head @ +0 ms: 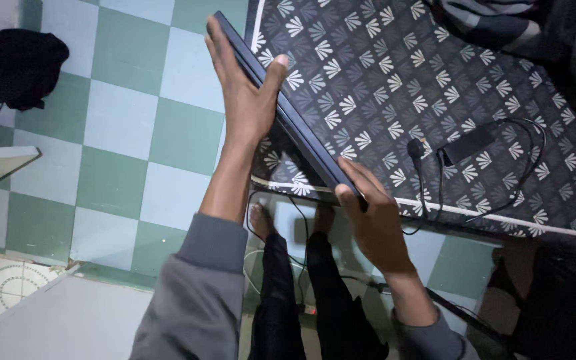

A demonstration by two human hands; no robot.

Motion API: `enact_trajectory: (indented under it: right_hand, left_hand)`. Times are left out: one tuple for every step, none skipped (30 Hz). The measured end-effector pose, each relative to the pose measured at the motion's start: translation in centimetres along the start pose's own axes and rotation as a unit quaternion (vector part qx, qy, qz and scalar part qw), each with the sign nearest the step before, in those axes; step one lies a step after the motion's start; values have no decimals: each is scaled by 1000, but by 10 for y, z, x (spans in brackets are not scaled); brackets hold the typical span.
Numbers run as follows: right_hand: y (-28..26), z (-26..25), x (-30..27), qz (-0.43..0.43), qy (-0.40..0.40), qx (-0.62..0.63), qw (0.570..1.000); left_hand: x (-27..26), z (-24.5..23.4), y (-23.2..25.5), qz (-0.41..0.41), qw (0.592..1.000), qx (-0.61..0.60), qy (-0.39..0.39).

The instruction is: The person removes a laptop battery, reinserts it, and then connects the power adapter to a wall socket. They open the laptop and press keys on the keyboard.

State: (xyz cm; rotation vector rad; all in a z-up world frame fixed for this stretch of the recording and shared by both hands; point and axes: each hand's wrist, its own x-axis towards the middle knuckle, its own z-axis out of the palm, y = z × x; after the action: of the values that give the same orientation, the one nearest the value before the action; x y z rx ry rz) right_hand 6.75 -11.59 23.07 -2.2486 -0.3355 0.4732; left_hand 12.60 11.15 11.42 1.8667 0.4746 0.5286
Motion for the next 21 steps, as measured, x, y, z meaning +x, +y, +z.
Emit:
enact_trajectory:
  right_hand:
    - [1, -2, -1, 1, -6, 0, 1000]
    - [4, -3, -2, 2, -13, -1, 1000]
    - [7, -4, -4, 5, -20, -3, 1000]
    - [10, -3, -6, 14, 10, -23, 1000]
    - [13, 0, -9, 22, 40, -42, 998]
    - [16, 2, -11, 30, 69, -61, 995]
    - [17, 5, -13, 55, 98, -38, 993]
    - [18, 9, -15, 79, 126, -16, 989]
    - [17, 12, -16, 102, 154, 6, 983]
    - [16, 16, -16, 86, 168, 51, 981]
    - [15, 21, -16, 71, 181, 97, 976]
    - [14, 25, -14, 56, 193, 143, 969]
    - [13, 27, -12, 53, 220, 154, 962]
    - [14, 29, -7, 50, 248, 165, 953]
    - [16, 32, 1, 48, 277, 178, 943]
    - [20, 29, 11, 32, 290, 171, 941]
    - [25, 23, 23, 16, 300, 166, 939]
    - [32, 17, 35, 0, 311, 160, 937]
    - [40, 9, 46, -15, 299, 183, 937]
    - [50, 1, 57, -29, 286, 205, 936]
    - [60, -9, 67, -43, 276, 223, 934]
  left_hand:
    - [2, 1, -5, -10, 1000, -22, 0]
    - [5, 3, -8, -21, 999, -44, 0]
    - [5, 6, -10, -33, 997, -67, -1]
    - [6, 9, -12, -18, 998, -58, 10]
    - [6, 10, -13, -3, 999, -47, 20]
    - [7, 11, -13, 12, 999, -37, 30]
    - [11, 13, -13, 1, 998, -46, 31]
    - [15, 14, -12, -9, 998, -54, 32]
    - [20, 15, -11, -19, 997, -63, 33]
    - [24, 16, -9, -20, 998, -45, 37]
    - [28, 16, -7, -21, 999, -26, 40]
    - [30, 15, -5, -22, 999, -7, 43]
    - [31, 12, -2, -52, 998, -17, 44]
    - [32, 9, 1, -83, 995, -27, 45]
    - [33, 5, 6, -111, 992, -36, 43]
    - [30, 1, 11, -114, 991, -29, 66]
    - [23, -5, 17, -117, 989, -19, 91]
    - [16, -11, 23, -120, 986, -9, 115]
    - [7, -16, 30, -148, 981, -30, 124]
    - [-3, -20, 37, -177, 974, -50, 132]
    - [-17, -21, 46, -194, 969, -48, 144]
